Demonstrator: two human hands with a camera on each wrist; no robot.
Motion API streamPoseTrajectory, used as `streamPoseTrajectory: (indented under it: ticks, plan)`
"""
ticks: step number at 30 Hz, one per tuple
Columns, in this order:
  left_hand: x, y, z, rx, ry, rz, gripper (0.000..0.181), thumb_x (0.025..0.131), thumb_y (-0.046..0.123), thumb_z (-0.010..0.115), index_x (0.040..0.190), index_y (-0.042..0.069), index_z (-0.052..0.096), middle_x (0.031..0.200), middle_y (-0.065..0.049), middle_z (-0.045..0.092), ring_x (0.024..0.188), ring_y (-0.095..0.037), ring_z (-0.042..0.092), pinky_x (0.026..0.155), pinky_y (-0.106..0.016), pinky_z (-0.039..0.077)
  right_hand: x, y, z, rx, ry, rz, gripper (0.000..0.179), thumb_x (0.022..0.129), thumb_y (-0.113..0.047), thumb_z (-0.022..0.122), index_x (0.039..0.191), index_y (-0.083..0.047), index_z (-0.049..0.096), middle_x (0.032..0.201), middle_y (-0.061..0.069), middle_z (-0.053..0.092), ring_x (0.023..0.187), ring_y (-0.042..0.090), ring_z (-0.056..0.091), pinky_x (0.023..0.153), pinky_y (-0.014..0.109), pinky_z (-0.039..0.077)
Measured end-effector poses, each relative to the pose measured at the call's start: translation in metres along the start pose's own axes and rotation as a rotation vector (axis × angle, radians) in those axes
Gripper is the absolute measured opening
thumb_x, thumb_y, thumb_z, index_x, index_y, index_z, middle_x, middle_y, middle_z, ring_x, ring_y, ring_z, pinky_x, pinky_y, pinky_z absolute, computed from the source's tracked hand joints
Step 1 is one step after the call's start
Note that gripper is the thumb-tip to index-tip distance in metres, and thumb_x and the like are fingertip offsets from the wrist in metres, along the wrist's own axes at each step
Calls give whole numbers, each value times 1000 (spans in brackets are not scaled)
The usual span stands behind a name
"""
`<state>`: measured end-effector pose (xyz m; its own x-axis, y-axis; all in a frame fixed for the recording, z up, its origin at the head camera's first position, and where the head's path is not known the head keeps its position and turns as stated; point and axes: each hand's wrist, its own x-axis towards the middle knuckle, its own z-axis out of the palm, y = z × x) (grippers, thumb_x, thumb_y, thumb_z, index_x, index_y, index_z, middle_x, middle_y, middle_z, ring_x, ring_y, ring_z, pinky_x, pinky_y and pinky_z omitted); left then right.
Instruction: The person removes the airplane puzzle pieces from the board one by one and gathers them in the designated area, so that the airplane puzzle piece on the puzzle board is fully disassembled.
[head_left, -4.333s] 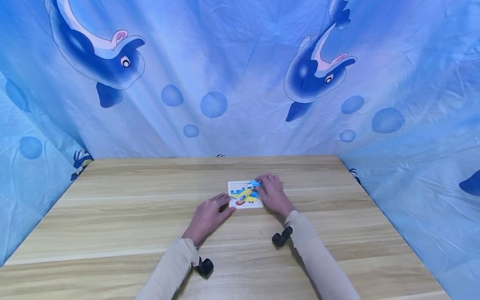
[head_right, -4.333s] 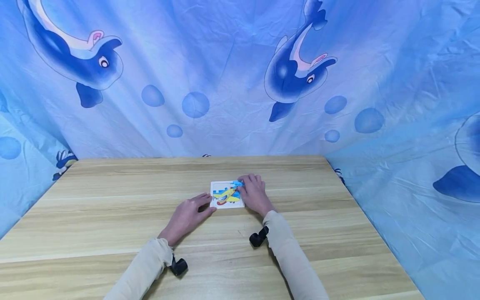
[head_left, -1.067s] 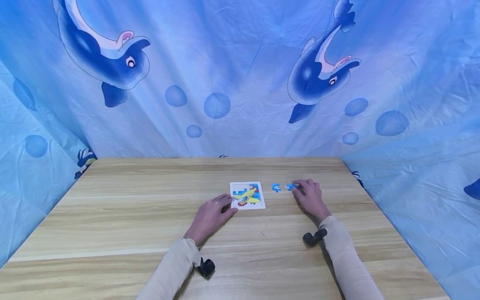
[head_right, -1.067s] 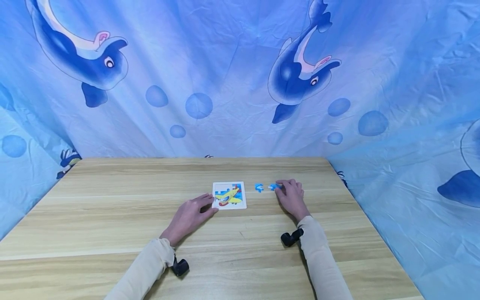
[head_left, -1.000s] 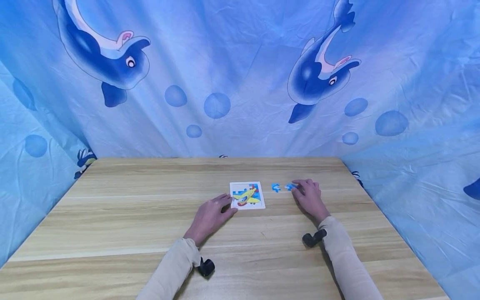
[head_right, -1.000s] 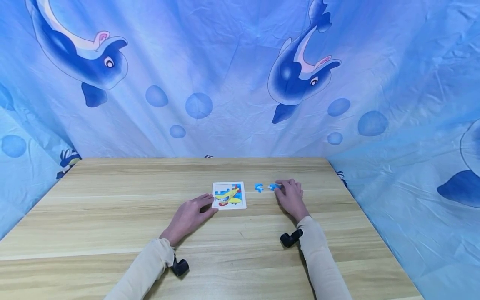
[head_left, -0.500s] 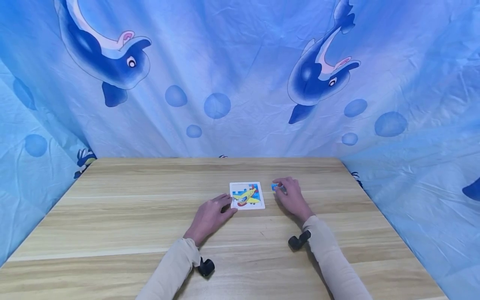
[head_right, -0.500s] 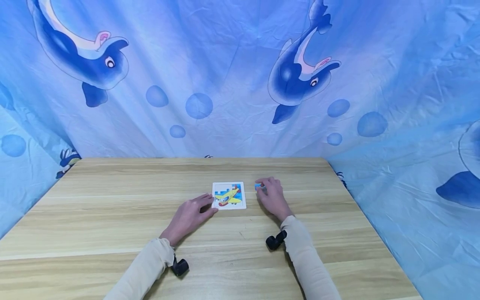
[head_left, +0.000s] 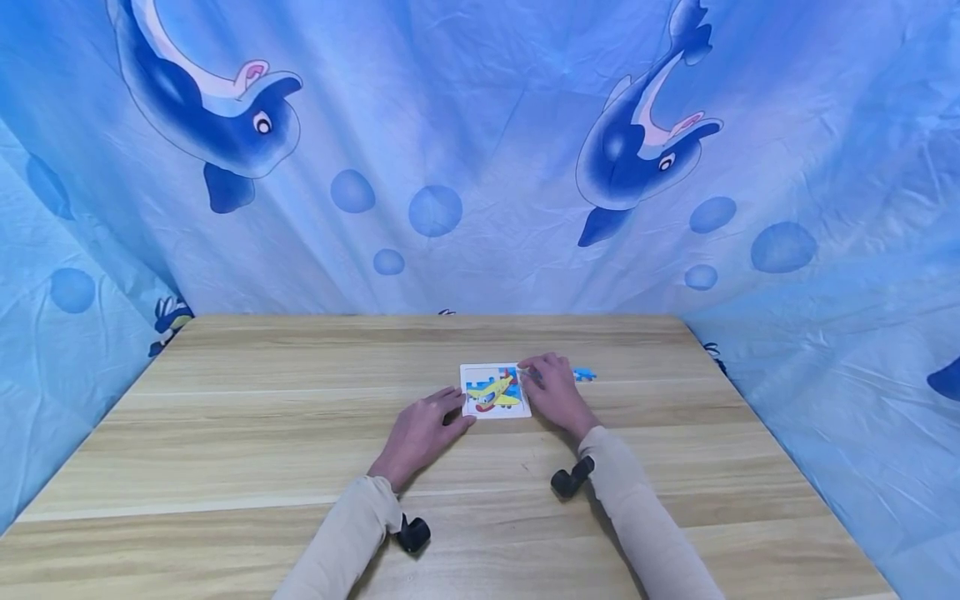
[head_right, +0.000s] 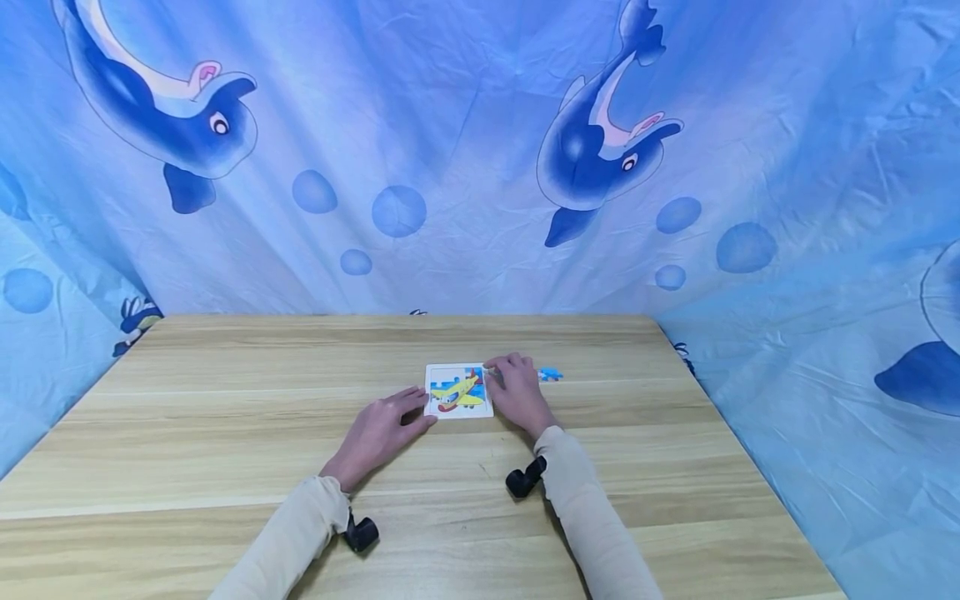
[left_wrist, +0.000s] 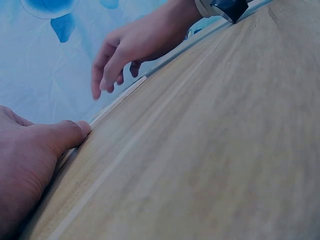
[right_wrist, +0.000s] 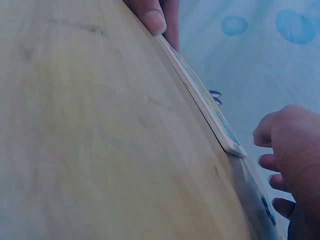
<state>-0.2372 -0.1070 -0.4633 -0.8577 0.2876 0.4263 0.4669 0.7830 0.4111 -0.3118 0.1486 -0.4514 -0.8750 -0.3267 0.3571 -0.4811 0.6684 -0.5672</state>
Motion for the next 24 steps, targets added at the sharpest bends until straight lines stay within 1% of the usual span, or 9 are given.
streamPoseTrajectory:
  ticks: [3, 6, 12, 19, 24]
  plan:
    - [0, 0, 0, 0, -1, -2, 45, 94, 36, 77, 127, 5, 74, 132, -16, 68, 123, -34, 65, 99, -49, 55, 2, -2, 4, -6, -16, 30, 25, 102, -17, 63, 122, -5, 71, 117, 16, 60, 111, 34, 48, 94, 52, 42]
    - [0, 0, 0, 1, -3, -5, 45, 95, 36, 77, 127, 5, 74, 132, -16, 68, 123, -34, 65, 98, -50, 55, 3, -3, 7, -24, -18, 43, 24, 102, -17, 64, 122, -6, 71, 121, 16, 60, 112, 35, 47, 95, 52, 41]
    - [0, 0, 0, 0, -9, -9, 44, 96, 37, 76, 127, 6, 74, 133, -16, 68, 124, -34, 64, 99, -50, 54, 5, -6, 11, -73, -17, 66, 24, 102, -18, 64, 121, -6, 72, 120, 15, 60, 110, 34, 46, 93, 52, 41]
    - [0, 0, 0, 6, -10, -4, 44, 96, 37, 76, 127, 6, 74, 133, -16, 68, 124, -35, 64, 99, -50, 54, 6, -11, 12, -108, -26, 115, 25, 103, -19, 64, 122, -5, 71, 123, 16, 59, 116, 36, 44, 98, 54, 39]
    - [0, 0, 1, 8, -9, -4, 44, 96, 37, 76, 127, 6, 73, 133, -17, 68, 123, -35, 64, 99, -50, 54, 6, -13, 12, -108, -22, 118, 25, 102, -18, 65, 122, -5, 71, 124, 17, 59, 116, 36, 44, 98, 54, 38]
